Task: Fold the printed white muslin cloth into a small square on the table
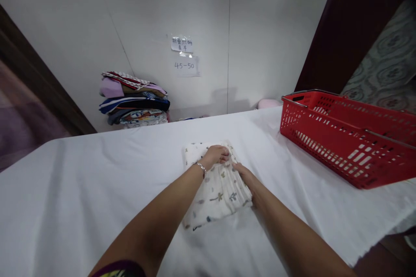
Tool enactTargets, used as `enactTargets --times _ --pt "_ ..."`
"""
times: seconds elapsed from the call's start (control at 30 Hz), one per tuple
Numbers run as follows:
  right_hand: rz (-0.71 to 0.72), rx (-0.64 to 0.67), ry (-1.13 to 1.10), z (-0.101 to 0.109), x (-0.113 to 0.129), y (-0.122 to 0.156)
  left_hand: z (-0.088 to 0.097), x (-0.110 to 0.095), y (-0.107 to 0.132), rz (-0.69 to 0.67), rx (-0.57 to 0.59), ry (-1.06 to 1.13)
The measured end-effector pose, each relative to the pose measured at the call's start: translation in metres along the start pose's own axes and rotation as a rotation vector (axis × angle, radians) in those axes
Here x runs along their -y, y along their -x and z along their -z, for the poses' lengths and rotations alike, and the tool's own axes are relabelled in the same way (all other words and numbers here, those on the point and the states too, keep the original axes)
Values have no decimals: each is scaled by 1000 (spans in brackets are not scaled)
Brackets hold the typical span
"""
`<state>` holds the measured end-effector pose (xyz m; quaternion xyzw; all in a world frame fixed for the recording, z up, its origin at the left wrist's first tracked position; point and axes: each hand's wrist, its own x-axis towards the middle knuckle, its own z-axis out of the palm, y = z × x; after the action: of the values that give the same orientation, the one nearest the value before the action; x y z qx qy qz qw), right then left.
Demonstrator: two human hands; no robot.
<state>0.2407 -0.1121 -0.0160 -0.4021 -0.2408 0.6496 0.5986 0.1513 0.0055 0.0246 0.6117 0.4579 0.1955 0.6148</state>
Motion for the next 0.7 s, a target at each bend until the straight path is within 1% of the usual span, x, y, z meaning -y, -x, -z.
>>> enactTargets --times 0.1,0.17,0.23,0.3,0.37,0.4,0.47,0.53,0.6,0.7 --pt "1 32 2 -2 7 6 18 1 17 -103 -39 -38" --pt "-68 21 16 -1 11 9 35 6 32 -177 -102 -70" --pt "-150 -6 43 2 14 9 57 17 47 -275 -219 -149" --pt "-215 -47 92 4 17 8 79 34 61 -390 -396 -296" --pt "-224 -82 177 4 20 4 95 54 72 -412 -509 -380" --pt "-206 -100 238 4 22 0 100 63 77 -393 -529 -385" --pt "-150 -139 370 4 29 -10 103 81 83 -338 -523 -354" --pt "-105 -184 470 5 37 -24 98 92 87 -280 -484 -295" --pt "-79 -221 522 7 45 -42 89 97 88 -224 -459 -247" --pt "-30 -278 592 9 52 -69 76 96 88 -176 -484 -230"
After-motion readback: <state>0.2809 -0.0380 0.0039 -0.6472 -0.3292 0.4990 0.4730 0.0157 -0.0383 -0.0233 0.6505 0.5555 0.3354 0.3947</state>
